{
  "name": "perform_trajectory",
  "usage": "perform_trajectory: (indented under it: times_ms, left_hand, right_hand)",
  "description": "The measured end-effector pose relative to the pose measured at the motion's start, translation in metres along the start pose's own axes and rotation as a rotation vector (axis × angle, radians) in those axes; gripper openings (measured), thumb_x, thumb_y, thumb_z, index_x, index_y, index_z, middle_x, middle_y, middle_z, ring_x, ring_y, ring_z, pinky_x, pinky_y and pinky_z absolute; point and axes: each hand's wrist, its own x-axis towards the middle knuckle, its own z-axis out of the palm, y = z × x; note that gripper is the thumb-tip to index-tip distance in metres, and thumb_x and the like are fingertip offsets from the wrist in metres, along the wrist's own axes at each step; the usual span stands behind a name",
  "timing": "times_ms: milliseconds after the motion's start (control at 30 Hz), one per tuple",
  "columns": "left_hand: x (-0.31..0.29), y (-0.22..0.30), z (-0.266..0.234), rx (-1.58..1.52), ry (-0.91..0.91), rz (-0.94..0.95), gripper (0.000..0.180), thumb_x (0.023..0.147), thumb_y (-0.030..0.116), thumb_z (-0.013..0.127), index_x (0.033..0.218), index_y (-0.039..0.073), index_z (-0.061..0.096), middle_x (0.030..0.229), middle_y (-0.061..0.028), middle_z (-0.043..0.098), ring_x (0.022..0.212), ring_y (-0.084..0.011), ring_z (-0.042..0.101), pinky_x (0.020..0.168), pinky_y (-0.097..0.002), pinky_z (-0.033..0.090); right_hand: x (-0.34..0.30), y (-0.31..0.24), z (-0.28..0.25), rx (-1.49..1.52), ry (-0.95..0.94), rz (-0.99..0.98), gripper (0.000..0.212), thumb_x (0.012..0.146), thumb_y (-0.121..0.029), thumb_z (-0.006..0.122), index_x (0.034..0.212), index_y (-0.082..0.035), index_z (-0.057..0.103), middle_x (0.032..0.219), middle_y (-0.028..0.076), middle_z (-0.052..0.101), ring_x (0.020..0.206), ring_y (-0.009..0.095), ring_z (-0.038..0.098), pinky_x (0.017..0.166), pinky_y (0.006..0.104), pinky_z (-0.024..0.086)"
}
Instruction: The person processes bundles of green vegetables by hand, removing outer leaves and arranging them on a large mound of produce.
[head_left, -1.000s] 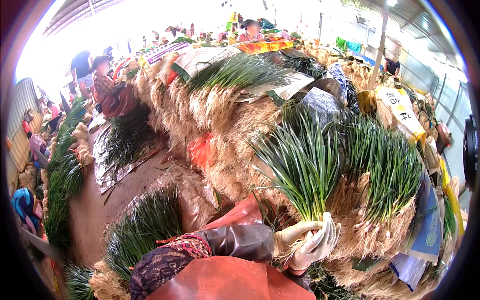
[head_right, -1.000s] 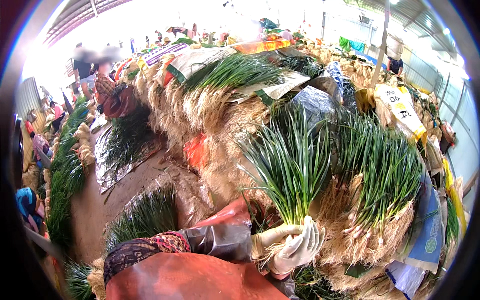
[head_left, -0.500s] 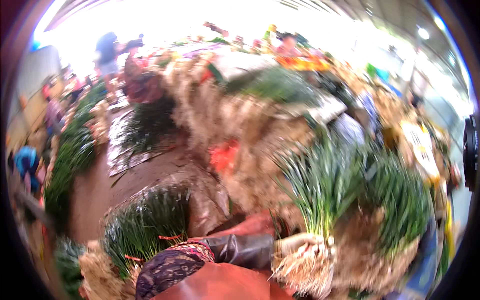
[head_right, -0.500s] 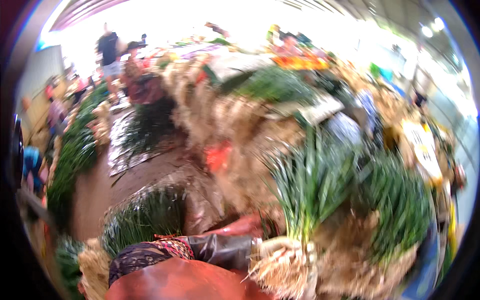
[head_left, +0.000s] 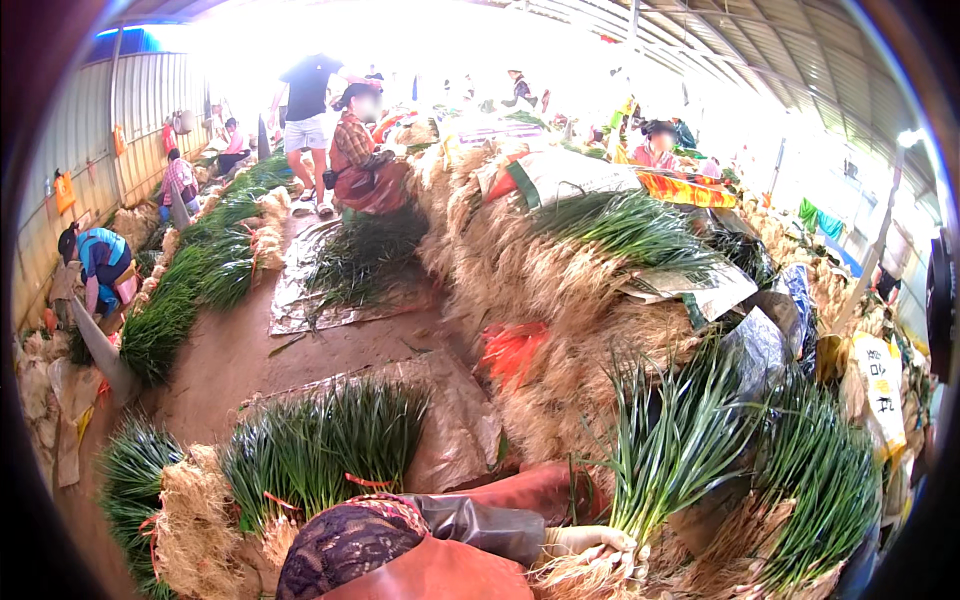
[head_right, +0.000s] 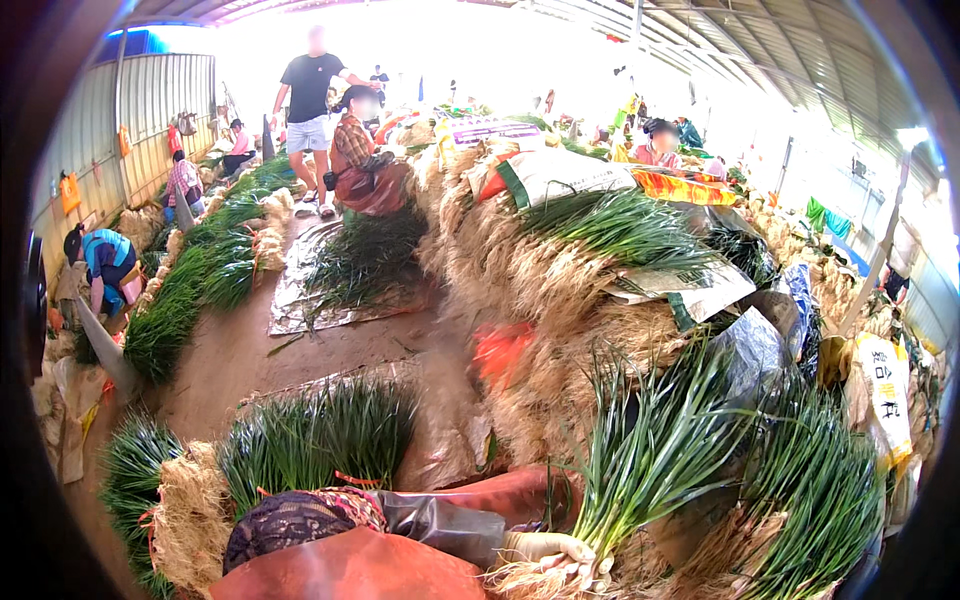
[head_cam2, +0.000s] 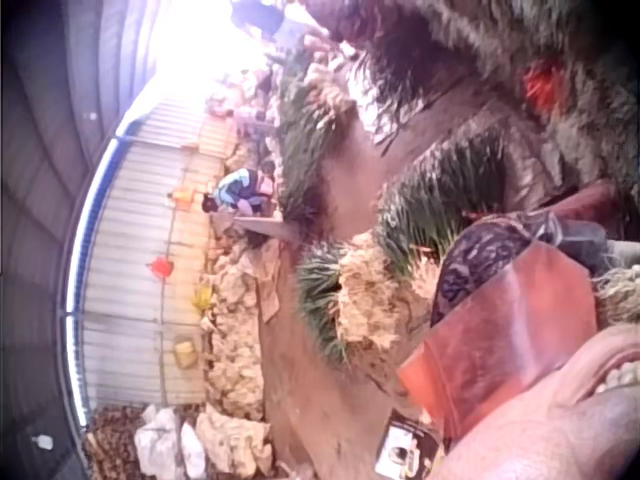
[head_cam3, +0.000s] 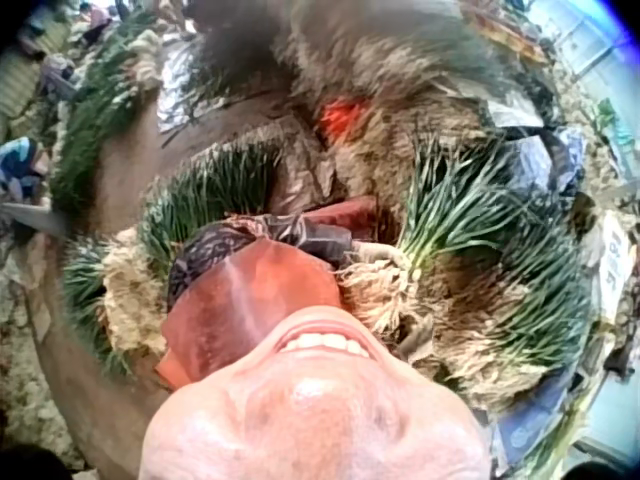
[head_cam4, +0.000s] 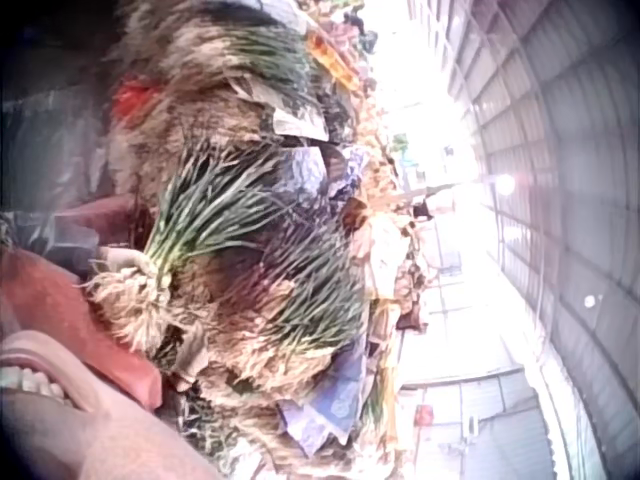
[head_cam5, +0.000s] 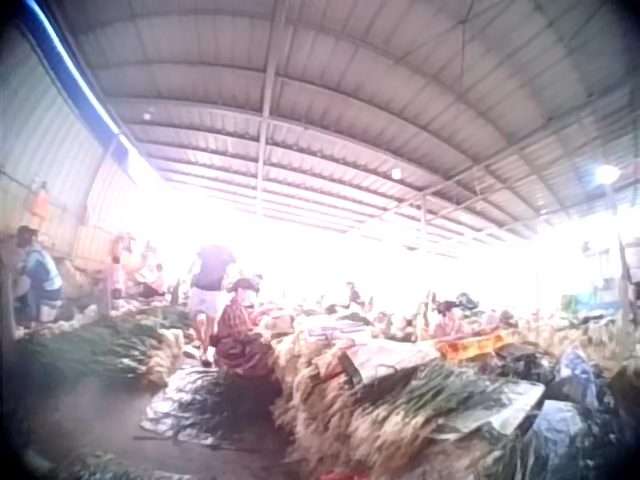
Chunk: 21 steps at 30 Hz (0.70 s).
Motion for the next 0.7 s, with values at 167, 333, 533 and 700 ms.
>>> perform_trajectory:
  times_ms: [167,333,533,700]
  left_hand:
    - [-0.004,0.022,0.035,-0.007,-0.091,-0.068,0.023,0.090,0.024,0.058,0.095,0.001,0.064,0.066,0.0000,0.063,0.038,-0.0037,0.048,0.032,-0.0148,0.036]
    - [-0.007,0.034,0.040,-0.205,-0.141,-0.029,0.032,0.086,0.014,0.058,0.114,-0.002,0.056,0.089,-0.0068,0.067,0.072,-0.0051,0.063,0.056,-0.0138,0.051]
    - [-0.009,0.063,0.035,-0.049,-0.178,-0.133,0.032,0.079,0.016,0.066,0.106,0.002,0.056,0.089,-0.0144,0.065,0.092,-0.0223,0.059,0.085,-0.0339,0.043]
    - [-0.006,0.065,0.042,-0.122,-0.136,-0.036,0.036,0.080,0.013,0.065,0.113,0.000,0.054,0.093,-0.0124,0.064,0.091,-0.0225,0.062,0.087,-0.0341,0.048]
  right_hand:
    - [-0.011,0.017,0.000,0.046,0.053,0.040,0.038,0.093,-0.029,0.056,0.119,-0.001,0.060,0.110,0.009,0.064,0.088,0.020,0.064,0.079,0.0336,0.052]
    - [-0.025,0.045,0.011,0.105,-0.092,0.097,0.037,0.092,-0.029,0.057,0.117,-0.002,0.062,0.107,0.007,0.066,0.084,0.018,0.065,0.075,0.0319,0.053]
    - [-0.062,0.103,-0.022,-0.218,-0.031,0.228,0.036,0.092,-0.029,0.058,0.116,-0.003,0.064,0.104,0.005,0.068,0.079,0.016,0.066,0.070,0.0298,0.054]
    - [-0.064,0.133,-0.071,-0.122,0.205,0.208,0.043,0.085,-0.024,0.067,0.122,-0.002,0.059,0.108,0.007,0.066,0.085,0.015,0.065,0.074,0.0257,0.054]
